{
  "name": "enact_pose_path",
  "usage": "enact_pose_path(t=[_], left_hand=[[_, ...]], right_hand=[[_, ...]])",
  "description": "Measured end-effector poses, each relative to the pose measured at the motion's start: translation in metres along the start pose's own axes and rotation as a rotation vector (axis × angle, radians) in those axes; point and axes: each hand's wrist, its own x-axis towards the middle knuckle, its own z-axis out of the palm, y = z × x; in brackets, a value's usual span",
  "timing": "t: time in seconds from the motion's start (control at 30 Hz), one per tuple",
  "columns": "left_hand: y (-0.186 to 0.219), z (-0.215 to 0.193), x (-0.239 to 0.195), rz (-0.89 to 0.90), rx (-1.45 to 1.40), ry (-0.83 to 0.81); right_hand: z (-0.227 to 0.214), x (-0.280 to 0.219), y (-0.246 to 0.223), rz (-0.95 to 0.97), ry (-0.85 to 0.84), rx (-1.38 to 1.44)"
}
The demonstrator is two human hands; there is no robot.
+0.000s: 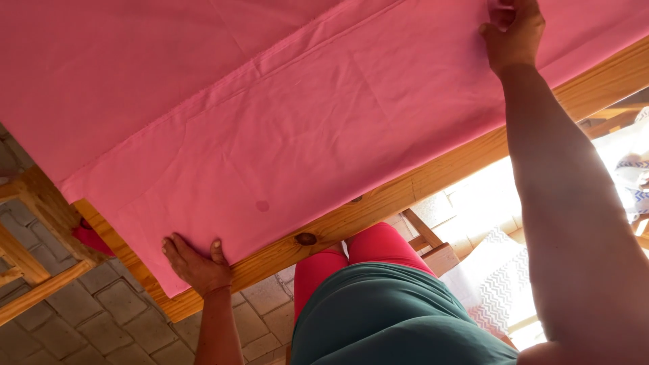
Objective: Smoothing and folding a large piece of pink fabric on a wooden table to prepare it for cutting or sewing.
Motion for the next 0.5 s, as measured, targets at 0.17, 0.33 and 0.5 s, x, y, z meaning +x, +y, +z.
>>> enact_pose_path(t=[0.17,0.33,0.5], left_hand=[[0.015,-0.008,0.004,0.214,0.012,-0.149],[0.13,0.013,-0.022,0.865,-0.165,-0.375],[0.183,0.056,-0.036,1.223,0.008,-0.477]], right_hand=[[-0.011,-0.077,-0.064,-0.763,-0.141,-0.279],[0.028,-0.251,-0.127,-0.901,-0.759,0.01],[0.03,-0.301,-0.093,-1.144,-0.659,-0.139]])
